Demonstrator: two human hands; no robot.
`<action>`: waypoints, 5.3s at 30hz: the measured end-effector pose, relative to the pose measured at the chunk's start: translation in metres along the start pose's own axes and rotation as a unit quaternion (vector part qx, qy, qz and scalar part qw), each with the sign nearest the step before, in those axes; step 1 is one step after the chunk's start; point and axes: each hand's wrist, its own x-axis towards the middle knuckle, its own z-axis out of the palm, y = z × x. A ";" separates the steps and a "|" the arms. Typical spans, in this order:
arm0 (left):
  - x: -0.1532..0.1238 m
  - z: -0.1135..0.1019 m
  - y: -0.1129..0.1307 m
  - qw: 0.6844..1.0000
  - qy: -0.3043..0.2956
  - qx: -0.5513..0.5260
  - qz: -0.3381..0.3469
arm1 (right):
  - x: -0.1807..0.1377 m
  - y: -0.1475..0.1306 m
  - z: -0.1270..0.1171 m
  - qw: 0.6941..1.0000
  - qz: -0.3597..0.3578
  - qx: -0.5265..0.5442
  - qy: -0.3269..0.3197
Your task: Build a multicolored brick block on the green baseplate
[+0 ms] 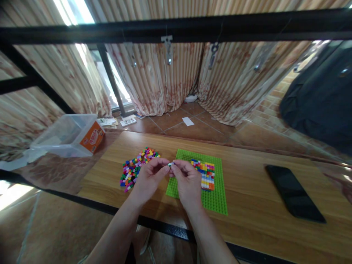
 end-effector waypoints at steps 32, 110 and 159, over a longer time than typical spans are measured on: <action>0.003 0.014 -0.021 0.983 0.013 0.179 -0.025 | 0.015 -0.021 -0.110 0.927 -0.131 -0.352 -0.001; -0.005 0.048 -0.030 0.997 -0.033 -0.047 -0.054 | -0.001 -0.012 -0.069 0.905 -0.224 -0.352 -0.079; -0.015 0.048 -0.036 0.948 -0.071 0.308 0.035 | 0.019 0.001 -0.097 0.869 -0.245 -0.429 -0.026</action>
